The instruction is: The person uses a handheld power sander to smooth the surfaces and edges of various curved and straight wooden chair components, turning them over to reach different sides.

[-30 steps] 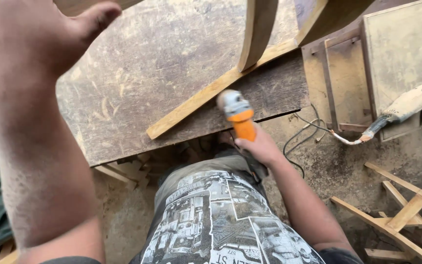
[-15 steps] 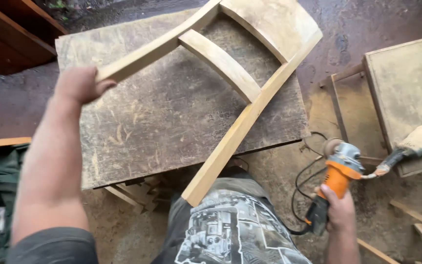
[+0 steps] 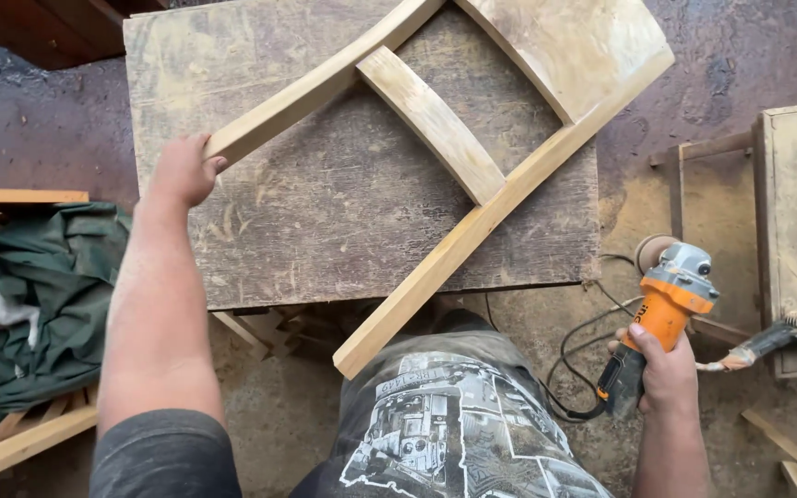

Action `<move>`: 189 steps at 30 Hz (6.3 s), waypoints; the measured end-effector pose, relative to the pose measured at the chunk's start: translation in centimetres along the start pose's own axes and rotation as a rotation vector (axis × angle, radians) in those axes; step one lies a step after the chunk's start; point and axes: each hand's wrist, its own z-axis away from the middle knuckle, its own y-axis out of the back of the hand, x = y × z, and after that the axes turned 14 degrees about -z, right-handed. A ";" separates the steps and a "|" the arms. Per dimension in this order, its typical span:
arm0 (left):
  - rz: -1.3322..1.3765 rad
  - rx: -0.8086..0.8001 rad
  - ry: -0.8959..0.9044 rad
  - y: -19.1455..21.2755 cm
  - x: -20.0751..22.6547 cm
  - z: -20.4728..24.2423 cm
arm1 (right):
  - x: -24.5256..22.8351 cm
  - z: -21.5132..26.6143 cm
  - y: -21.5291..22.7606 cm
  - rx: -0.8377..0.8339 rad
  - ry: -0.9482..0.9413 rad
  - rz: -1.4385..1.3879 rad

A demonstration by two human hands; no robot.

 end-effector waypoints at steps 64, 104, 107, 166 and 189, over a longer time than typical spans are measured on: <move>-0.484 0.428 -0.188 25.6 18.4 15.8 | -3.2 -7.9 -0.4 -0.112 0.080 -0.146; -0.387 0.476 -0.046 21.2 9.8 16.0 | -10.8 11.1 -30.9 -1.033 0.460 0.563; -0.401 0.464 -0.036 21.1 9.8 15.9 | -10.6 8.5 -29.0 -0.950 0.346 0.600; -0.470 0.518 -0.008 19.7 8.2 17.1 | -19.2 -2.0 -22.5 -0.927 0.241 0.352; -0.509 0.516 0.031 20.2 8.5 16.7 | -23.3 -5.1 -21.9 -0.811 0.220 0.332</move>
